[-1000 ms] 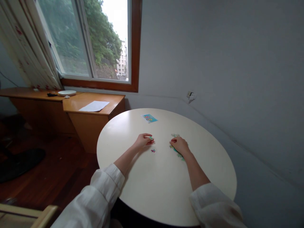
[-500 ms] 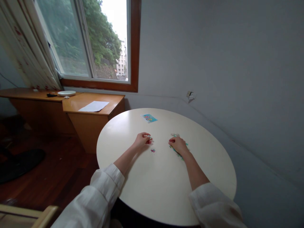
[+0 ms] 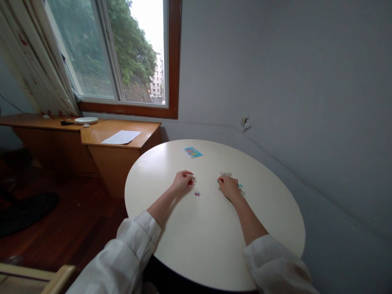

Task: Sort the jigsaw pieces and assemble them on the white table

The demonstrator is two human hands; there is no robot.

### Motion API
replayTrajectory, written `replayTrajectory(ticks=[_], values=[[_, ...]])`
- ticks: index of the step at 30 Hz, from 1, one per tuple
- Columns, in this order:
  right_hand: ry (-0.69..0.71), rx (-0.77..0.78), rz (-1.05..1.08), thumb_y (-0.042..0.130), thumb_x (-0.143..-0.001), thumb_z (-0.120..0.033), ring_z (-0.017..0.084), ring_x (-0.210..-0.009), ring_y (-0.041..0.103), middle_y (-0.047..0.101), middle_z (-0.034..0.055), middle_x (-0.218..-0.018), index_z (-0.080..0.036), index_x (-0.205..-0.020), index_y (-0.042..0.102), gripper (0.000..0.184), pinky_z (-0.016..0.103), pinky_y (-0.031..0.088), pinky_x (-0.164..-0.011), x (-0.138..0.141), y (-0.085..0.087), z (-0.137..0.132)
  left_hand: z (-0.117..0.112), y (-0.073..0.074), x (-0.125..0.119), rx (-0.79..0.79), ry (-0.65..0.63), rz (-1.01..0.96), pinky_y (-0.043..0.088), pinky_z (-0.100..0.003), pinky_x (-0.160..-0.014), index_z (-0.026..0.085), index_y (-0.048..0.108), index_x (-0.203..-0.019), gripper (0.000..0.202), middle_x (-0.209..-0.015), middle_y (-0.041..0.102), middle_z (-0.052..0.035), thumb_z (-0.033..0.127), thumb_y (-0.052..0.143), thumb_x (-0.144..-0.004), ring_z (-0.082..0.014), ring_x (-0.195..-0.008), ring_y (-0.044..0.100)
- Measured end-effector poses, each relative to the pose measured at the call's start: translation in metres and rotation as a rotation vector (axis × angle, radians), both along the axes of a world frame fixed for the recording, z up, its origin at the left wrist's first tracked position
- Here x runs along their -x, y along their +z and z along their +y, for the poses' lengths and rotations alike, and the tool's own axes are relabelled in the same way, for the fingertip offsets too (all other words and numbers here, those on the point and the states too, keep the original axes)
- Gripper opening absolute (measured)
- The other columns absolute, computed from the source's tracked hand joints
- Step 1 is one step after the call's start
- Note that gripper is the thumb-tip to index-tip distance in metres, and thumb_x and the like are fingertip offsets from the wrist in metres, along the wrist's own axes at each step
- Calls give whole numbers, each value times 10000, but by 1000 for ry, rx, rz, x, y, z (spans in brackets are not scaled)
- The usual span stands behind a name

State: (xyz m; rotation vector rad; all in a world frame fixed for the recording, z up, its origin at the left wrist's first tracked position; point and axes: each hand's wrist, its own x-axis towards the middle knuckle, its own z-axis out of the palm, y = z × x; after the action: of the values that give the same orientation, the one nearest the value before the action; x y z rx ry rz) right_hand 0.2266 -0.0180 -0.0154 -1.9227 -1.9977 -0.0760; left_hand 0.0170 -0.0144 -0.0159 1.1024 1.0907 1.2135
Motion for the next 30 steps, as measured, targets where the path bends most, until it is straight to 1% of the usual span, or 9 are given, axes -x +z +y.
replayTrajectory(ticks=[2, 4, 7, 10, 13, 17, 22, 26, 30], values=[[15, -36, 19, 442, -802, -209, 178, -768, 602, 686, 74, -802, -187, -774, 659, 220, 290, 365, -725, 1, 0, 0, 3, -3, 3, -48, 14, 76, 434, -186, -481, 98, 595, -762, 74, -526, 570, 12, 106, 605, -689, -52, -423, 501], [41, -78, 85, 421, -807, -204, 169, -744, 595, 678, 76, -796, -174, -798, 645, 226, 274, 376, -698, 3, 1, 0, 7, -5, 6, -88, 37, 155, 414, -179, -459, 96, 624, -794, 108, -494, 547, 25, 92, 591, -692, -54, -413, 493], [105, -124, 235, 406, -796, -197, 157, -693, 579, 666, 72, -758, -154, -806, 631, 229, 257, 394, -648, 7, 1, 2, 12, -7, 11, -109, 65, 230, 400, -178, -454, 96, 648, -845, 157, -457, 528, 35, 103, 581, -704, -59, -401, 491], [190, -154, 382, 424, -762, -197, 149, -663, 570, 656, 53, -727, -155, -794, 627, 210, 255, 414, -624, 11, -3, 3, 14, -5, 16, -101, 87, 278, 398, -187, -463, 96, 656, -862, 176, -437, 514, 40, 124, 590, -701, -65, -390, 485], [256, -154, 508, 436, -725, -178, 142, -633, 569, 647, 36, -695, -158, -818, 628, 214, 258, 435, -609, 13, -7, 5, 14, -2, 20, -142, 129, 401, 396, -196, -489, 117, 668, -814, 154, -497, 560, 17, 114, 592, -680, -71, -425, 484], [288, -92, 652, 447, -702, -190, 131, -549, 555, 641, 26, -662, -159, -828, 628, 223, 251, 442, -541, 16, -11, 5, 15, -1, 24, -215, 171, 599, 409, -224, -589, 139, 675, -669, 81, -624, 636, -44, 109, 602, -653, -119, -577, 544], [284, -63, 654, 458, -700, -220, 135, -526, 546, 641, 29, -642, -152, -796, 635, 213, 254, 426, -519, 17, -8, 2, 16, -5, 26, -202, 164, 725, 404, -257, -643, 155, 675, -619, 66, -633, 640, -57, 124, 620, -636, -153, -622, 552], [296, -99, 617, 460, -692, -215, 142, -570, 552, 636, 26, -634, -158, -763, 641, 203, 262, 425, -564, 17, -8, 2, 19, -9, 28, -200, 173, 789, 398, -280, -673, 169, 669, -584, 60, -648, 643, -66, 134, 637, -621, -180, -651, 560], [319, -125, 608, 465, -693, -225, 146, -603, 550, 634, 35, -654, -152, -738, 641, 195, 266, 424, -595, 18, -10, 3, 21, -11, 29, -218, 190, 861, 390, -282, -713, 178, 654, -565, 59, -642, 637, -56, 138, 646, -608, -183, -669, 562]])
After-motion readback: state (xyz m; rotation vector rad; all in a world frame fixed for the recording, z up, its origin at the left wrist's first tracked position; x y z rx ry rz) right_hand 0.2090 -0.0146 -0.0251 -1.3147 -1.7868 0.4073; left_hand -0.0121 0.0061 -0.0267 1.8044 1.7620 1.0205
